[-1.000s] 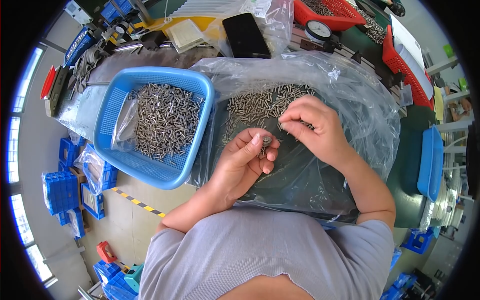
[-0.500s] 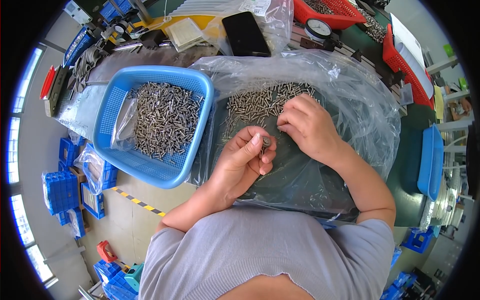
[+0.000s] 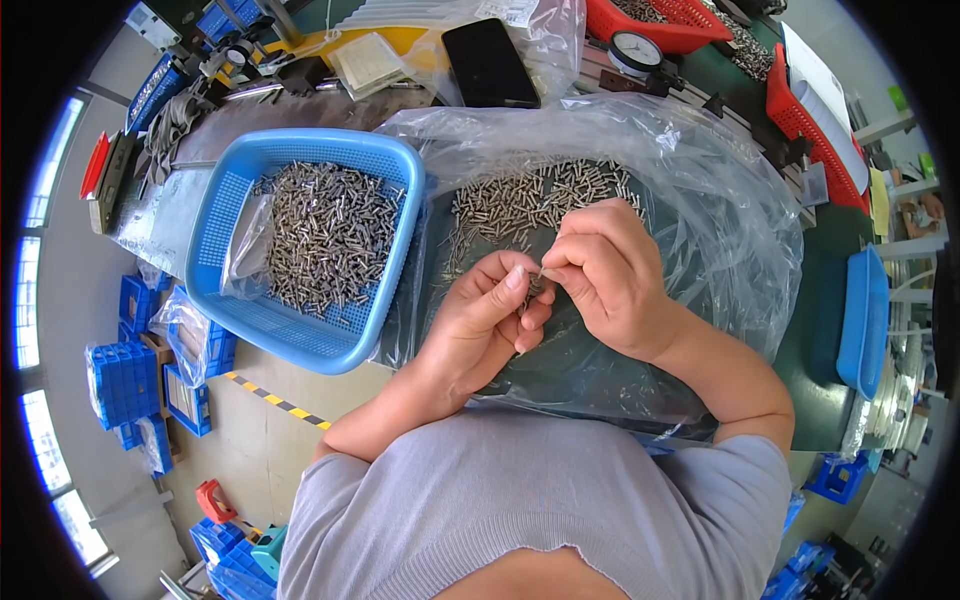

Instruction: Assembling small metal pins into a circular hardware component at an industrial workbench.

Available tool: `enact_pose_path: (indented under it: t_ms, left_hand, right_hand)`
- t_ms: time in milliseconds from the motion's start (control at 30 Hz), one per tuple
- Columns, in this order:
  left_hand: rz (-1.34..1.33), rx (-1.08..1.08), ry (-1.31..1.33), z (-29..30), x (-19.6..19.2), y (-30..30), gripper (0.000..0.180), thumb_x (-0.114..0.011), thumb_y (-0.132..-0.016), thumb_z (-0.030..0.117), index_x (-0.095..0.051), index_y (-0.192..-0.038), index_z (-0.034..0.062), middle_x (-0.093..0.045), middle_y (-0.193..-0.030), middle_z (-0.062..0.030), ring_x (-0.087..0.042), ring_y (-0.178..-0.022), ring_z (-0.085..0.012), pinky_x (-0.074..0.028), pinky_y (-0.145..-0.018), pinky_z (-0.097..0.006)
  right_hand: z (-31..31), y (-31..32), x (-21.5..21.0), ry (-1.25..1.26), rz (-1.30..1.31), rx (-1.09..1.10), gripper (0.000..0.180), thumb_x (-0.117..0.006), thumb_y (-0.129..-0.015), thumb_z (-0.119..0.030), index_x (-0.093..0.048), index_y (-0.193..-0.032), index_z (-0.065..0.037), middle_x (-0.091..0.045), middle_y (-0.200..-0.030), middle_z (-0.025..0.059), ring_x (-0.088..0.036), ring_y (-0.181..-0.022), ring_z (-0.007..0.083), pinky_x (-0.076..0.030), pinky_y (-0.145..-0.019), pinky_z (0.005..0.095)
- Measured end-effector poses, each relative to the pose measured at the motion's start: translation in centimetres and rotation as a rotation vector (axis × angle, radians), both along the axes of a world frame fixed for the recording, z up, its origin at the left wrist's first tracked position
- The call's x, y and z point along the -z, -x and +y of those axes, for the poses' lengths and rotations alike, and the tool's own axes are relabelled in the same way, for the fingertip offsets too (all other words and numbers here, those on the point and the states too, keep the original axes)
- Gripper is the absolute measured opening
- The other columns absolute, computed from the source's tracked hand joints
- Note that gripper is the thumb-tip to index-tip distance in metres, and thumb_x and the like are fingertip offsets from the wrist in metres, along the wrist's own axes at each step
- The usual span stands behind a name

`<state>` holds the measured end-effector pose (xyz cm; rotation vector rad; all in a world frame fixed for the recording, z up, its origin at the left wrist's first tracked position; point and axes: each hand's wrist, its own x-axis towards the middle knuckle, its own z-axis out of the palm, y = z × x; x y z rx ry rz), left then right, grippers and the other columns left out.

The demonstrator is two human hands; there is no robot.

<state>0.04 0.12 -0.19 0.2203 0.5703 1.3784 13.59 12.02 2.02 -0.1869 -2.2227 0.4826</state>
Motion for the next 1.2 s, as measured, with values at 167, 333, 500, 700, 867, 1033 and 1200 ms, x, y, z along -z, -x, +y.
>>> enact_pose_path:
  t_ms: [167,333,500,700,867,1033,1200]
  left_hand:
    - [-0.001,-0.004,0.014,0.1,-0.1,0.0,0.02,-0.058,-0.092,0.026,-0.054,-0.098,0.0075,-0.057,-0.087,-0.0059,-0.05,-0.07,-0.0103,-0.041,-0.056,-0.024]
    - [-0.027,-0.018,-0.005,0.0,0.2,0.0,0.02,-0.059,-0.092,0.025,-0.054,-0.098,0.0075,-0.057,-0.087,-0.0057,-0.05,-0.069,-0.0101,-0.041,-0.056,-0.024]
    - [-0.028,-0.026,-0.016,0.0,0.4,0.0,0.02,-0.058,-0.092,0.026,-0.055,-0.098,0.0077,-0.057,-0.086,-0.0052,-0.049,-0.068,-0.0092,-0.04,-0.056,-0.023]
    - [-0.03,-0.036,-0.001,0.0,0.6,0.2,0.021,-0.057,-0.092,0.027,-0.055,-0.098,0.0073,-0.057,-0.085,-0.0041,-0.047,-0.066,-0.0081,-0.038,-0.054,-0.022]
    - [0.008,0.033,-0.01,0.0,0.3,0.2,0.025,-0.058,-0.092,0.03,-0.055,-0.098,0.0058,-0.056,-0.082,-0.0035,-0.045,-0.063,-0.0083,-0.035,-0.05,-0.021]
    - [0.011,0.056,-0.008,0.0,0.0,0.1,0.026,-0.058,-0.092,0.03,-0.055,-0.099,0.0055,-0.056,-0.082,-0.0031,-0.046,-0.065,-0.0088,-0.037,-0.053,-0.022]
    - [-0.014,0.021,0.004,-0.1,0.1,-0.1,0.023,-0.057,-0.093,0.027,-0.055,-0.101,0.0051,-0.058,-0.087,-0.0048,-0.051,-0.071,-0.0103,-0.041,-0.059,-0.024]
  right_hand:
    - [-0.1,0.2,0.3,-0.068,0.033,0.006,0.021,-0.07,-0.063,-0.004,-0.057,-0.08,-0.006,-0.053,-0.085,0.0072,-0.053,-0.071,0.0238,-0.045,-0.06,0.033]
    - [-0.2,0.2,0.5,-0.148,0.052,0.015,0.022,-0.069,-0.063,-0.005,-0.057,-0.081,-0.005,-0.054,-0.085,0.007,-0.054,-0.071,0.0235,-0.045,-0.06,0.0328]
    - [-0.6,0.3,0.3,-0.058,0.021,-0.041,0.019,-0.069,-0.067,-0.004,-0.057,-0.082,-0.004,-0.055,-0.085,0.0067,-0.055,-0.072,0.0229,-0.046,-0.061,0.0323]
    - [-0.3,-0.5,0.0,0.436,-0.088,-0.183,0.006,-0.065,-0.084,-0.007,-0.064,-0.088,-0.003,-0.058,-0.086,0.0074,-0.057,-0.075,0.0204,-0.046,-0.065,0.0291]
    - [0.1,-0.5,-0.7,0.456,-0.187,-0.226,0.013,-0.067,-0.079,-0.004,-0.065,-0.093,-0.004,-0.057,-0.094,0.0066,-0.056,-0.087,0.02,-0.045,-0.076,0.0294]
    - [0.6,-0.8,-1.0,0.503,-0.231,-0.249,0.017,-0.072,-0.074,-0.006,-0.064,-0.09,-0.005,-0.057,-0.094,0.0052,-0.055,-0.088,0.0194,-0.044,-0.076,0.03]
    - [0.9,-1.0,-1.0,0.491,-0.212,-0.268,0.014,-0.072,-0.074,-0.006,-0.064,-0.085,-0.005,-0.058,-0.089,0.0054,-0.056,-0.086,0.0193,-0.044,-0.075,0.0304]
